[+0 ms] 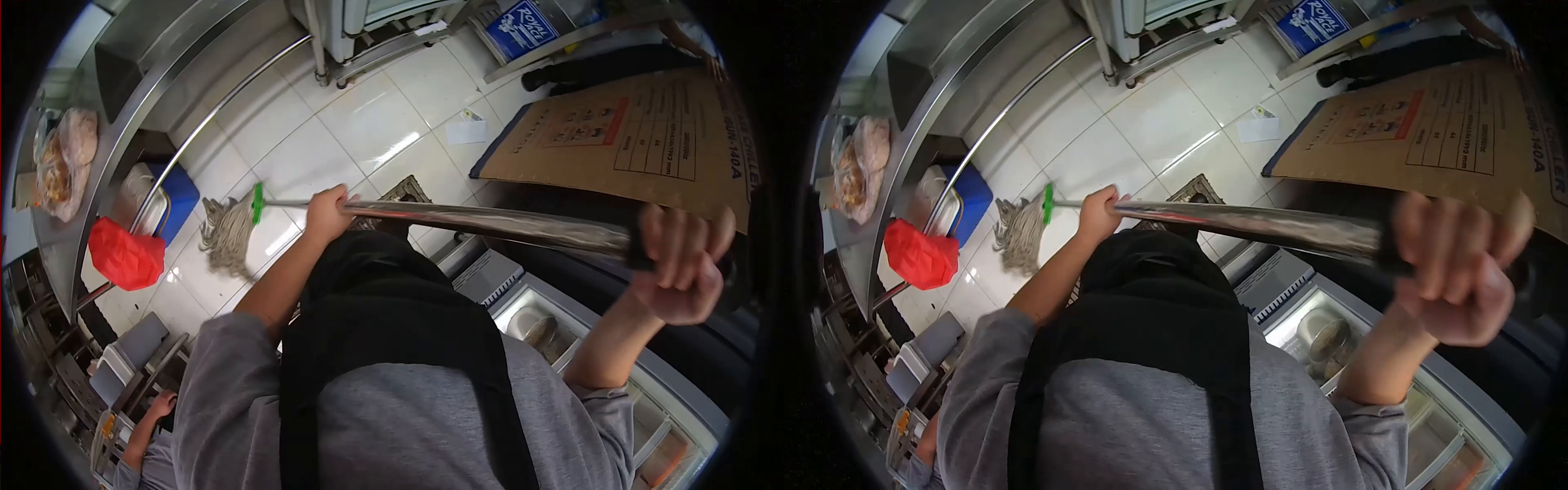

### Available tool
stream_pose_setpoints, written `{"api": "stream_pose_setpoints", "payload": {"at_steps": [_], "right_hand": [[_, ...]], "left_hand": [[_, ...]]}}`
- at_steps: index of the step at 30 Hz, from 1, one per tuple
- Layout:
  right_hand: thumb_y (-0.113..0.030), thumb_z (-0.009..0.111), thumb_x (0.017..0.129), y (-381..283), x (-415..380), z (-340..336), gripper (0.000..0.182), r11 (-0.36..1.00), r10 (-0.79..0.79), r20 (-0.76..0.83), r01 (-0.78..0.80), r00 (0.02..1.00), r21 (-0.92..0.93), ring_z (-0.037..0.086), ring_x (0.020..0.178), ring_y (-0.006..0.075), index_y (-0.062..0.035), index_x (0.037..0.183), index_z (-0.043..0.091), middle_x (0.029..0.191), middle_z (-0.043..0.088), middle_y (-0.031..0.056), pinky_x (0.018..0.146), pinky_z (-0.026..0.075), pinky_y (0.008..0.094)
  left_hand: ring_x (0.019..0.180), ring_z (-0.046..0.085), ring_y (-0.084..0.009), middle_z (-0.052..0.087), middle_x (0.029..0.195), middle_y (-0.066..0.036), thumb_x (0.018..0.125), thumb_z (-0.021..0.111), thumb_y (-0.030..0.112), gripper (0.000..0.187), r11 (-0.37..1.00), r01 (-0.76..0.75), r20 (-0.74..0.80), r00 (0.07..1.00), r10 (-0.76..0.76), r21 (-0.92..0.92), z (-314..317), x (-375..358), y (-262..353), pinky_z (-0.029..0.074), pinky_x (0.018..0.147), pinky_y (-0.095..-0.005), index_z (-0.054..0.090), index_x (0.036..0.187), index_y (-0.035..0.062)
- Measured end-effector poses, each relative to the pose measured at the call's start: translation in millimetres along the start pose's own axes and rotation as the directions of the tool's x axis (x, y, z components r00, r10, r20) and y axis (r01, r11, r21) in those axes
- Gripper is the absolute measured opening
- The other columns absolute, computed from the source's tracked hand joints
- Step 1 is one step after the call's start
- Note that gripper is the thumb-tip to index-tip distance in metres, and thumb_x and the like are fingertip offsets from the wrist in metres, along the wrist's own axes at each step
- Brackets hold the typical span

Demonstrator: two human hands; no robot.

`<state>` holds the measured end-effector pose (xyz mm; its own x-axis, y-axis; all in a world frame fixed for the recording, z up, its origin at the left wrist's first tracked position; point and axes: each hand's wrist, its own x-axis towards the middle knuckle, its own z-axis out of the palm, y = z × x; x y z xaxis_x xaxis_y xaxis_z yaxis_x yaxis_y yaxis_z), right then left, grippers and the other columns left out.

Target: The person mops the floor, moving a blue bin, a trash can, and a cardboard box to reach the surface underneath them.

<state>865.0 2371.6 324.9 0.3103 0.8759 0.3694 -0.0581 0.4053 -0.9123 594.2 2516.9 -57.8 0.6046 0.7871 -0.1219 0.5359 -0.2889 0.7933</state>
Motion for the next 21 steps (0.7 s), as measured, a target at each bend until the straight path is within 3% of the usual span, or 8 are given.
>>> {"api": "stream_pose_setpoints", "payload": {"at_steps": [4,6,8,11,14,16,19,21], "right_hand": [[-0.013,0.060,0.077,-98.9,-46.5,-103.1,0.015,0.977,-0.205,-0.055,0.202,0.977,-0.069,0.050,0.046,-0.0018,-0.0163,0.070,0.047,0.053,0.054,-0.0096,0.055,0.037,0.0129],[-0.018,0.065,0.075,-126.1,-44.3,-109.9,0.008,0.958,-0.280,0.218,0.287,0.935,0.000,0.054,0.048,-0.0028,-0.0174,0.071,0.058,0.058,0.060,-0.0110,0.053,0.038,0.0098],[-0.021,0.068,0.074,-179.2,-63.8,-115.1,0.008,0.864,-0.315,0.054,0.309,0.948,-0.398,0.056,0.050,-0.0021,-0.0190,0.068,0.064,0.061,0.063,-0.0121,0.051,0.037,0.0100],[-0.021,0.072,0.069,-205.1,-64.2,-135.2,0.016,0.632,-0.448,0.040,0.348,0.893,-0.693,0.057,0.053,-0.0022,-0.0214,0.059,0.060,0.060,0.062,-0.0140,0.056,0.038,0.0107],[-0.021,0.069,0.065,-149.7,-49.6,-147.4,0.016,0.714,-0.413,0.047,0.356,0.909,-0.603,0.057,0.052,-0.0022,-0.0228,0.055,0.057,0.056,0.059,-0.0147,0.057,0.037,0.0120],[-0.010,0.059,0.070,-114.7,-47.4,-130.5,0.023,0.802,-0.328,-0.221,0.147,0.918,-0.579,0.052,0.049,0.0033,-0.0236,0.054,0.048,0.051,0.051,-0.0117,0.062,0.036,0.0245],[-0.012,0.052,0.077,-49.5,-36.9,-121.7,0.016,0.646,-0.487,-0.362,0.049,0.794,-0.762,0.043,0.052,0.0097,-0.0195,0.066,0.042,0.054,0.040,-0.0068,0.072,0.032,0.0351],[-0.019,0.050,0.082,-41.8,-36.2,-122.4,0.016,0.559,-0.534,-0.351,0.009,0.769,-0.829,0.041,0.053,0.0108,-0.0155,0.070,0.040,0.056,0.037,-0.0051,0.073,0.031,0.0379]], "left_hand": [[0.053,0.042,-0.0351,0.047,0.057,-0.017,0.079,0.072,0.021,0.036,0.962,-0.222,0.041,0.972,0.231,-0.162,61.8,57.5,87.7,0.038,0.050,-0.0403,0.044,0.065,0.0032],[0.062,0.054,-0.0388,0.055,0.062,-0.016,0.076,0.073,0.022,0.034,0.920,-0.302,0.087,0.939,0.332,-0.251,107.3,83.0,129.1,0.042,0.057,-0.0442,0.046,0.066,0.0052],[0.066,0.055,-0.0379,0.055,0.064,-0.015,0.077,0.072,0.019,0.032,0.826,-0.431,0.118,0.858,0.499,-0.362,146.6,109.0,175.8,0.042,0.060,-0.0443,0.045,0.066,0.0058],[0.068,0.056,-0.0373,0.055,0.064,-0.015,0.077,0.071,0.017,0.028,0.802,-0.418,0.162,0.837,0.523,-0.427,215.1,156.2,229.6,0.043,0.061,-0.0438,0.047,0.067,0.0058],[0.073,0.055,-0.0364,0.054,0.069,-0.016,0.078,0.070,0.016,0.026,0.724,-0.417,0.047,0.849,0.526,-0.550,281.3,214.6,256.2,0.043,0.066,-0.0461,0.048,0.068,0.0058],[0.075,0.052,-0.0331,0.051,0.089,-0.016,0.084,0.069,0.022,0.024,0.720,-0.621,-0.274,0.783,0.558,-0.310,315.8,242.9,265.9,0.046,0.070,-0.0397,0.052,0.079,0.0074],[0.079,0.052,-0.0323,0.049,0.099,-0.017,0.083,0.071,0.025,0.025,0.860,-0.450,-0.205,0.890,0.408,-0.240,344.7,259.4,283.8,0.046,0.074,-0.0377,0.054,0.086,0.0073],[0.079,0.052,-0.0314,0.050,0.094,-0.016,0.083,0.072,0.029,0.030,0.861,-0.265,0.055,0.946,0.318,-0.433,355.0,260.8,290.5,0.046,0.074,-0.0370,0.054,0.086,0.0059]]}}
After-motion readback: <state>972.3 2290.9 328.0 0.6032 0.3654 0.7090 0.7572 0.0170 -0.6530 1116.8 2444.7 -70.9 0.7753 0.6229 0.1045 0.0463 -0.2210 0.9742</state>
